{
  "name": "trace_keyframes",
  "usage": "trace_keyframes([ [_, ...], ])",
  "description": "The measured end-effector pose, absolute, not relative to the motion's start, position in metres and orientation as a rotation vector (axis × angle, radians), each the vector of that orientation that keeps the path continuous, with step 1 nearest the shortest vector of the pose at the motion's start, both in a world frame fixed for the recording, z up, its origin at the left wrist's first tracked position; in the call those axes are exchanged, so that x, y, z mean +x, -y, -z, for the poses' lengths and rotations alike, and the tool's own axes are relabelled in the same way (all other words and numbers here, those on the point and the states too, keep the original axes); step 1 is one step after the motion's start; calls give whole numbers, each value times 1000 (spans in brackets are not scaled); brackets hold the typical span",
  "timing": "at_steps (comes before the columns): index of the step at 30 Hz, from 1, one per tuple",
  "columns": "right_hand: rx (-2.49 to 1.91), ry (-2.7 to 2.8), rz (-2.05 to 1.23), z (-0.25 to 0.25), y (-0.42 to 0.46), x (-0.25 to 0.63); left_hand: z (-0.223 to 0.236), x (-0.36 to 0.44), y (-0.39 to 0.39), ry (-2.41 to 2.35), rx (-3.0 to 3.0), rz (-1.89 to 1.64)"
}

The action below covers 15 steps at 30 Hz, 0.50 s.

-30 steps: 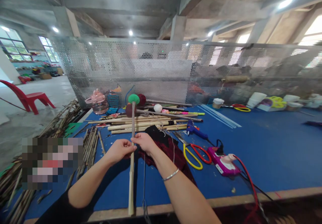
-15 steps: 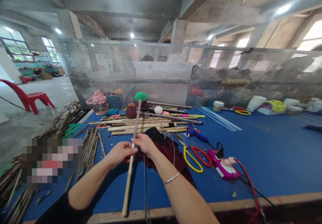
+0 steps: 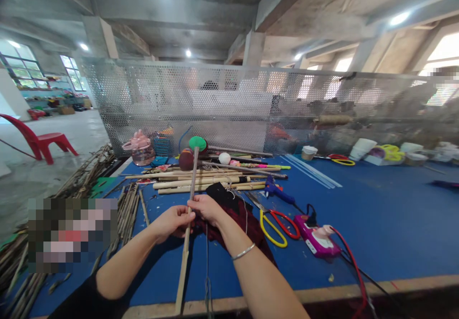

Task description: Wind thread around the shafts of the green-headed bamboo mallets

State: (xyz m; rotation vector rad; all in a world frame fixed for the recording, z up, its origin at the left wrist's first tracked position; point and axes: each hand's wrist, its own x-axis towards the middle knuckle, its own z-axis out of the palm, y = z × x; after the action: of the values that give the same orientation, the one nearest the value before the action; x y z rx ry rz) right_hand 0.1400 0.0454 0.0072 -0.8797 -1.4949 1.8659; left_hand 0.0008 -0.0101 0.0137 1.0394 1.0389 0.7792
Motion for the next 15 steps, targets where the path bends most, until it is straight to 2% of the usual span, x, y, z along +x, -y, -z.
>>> trace_keyframes([
  [8, -794, 1508, -1924, -2, -48, 140, -29, -3, 13, -940, 948, -706],
  [15, -862, 1498, -1707, -2, -44, 134, -17, 3, 13, -1154, 1155, -751],
])
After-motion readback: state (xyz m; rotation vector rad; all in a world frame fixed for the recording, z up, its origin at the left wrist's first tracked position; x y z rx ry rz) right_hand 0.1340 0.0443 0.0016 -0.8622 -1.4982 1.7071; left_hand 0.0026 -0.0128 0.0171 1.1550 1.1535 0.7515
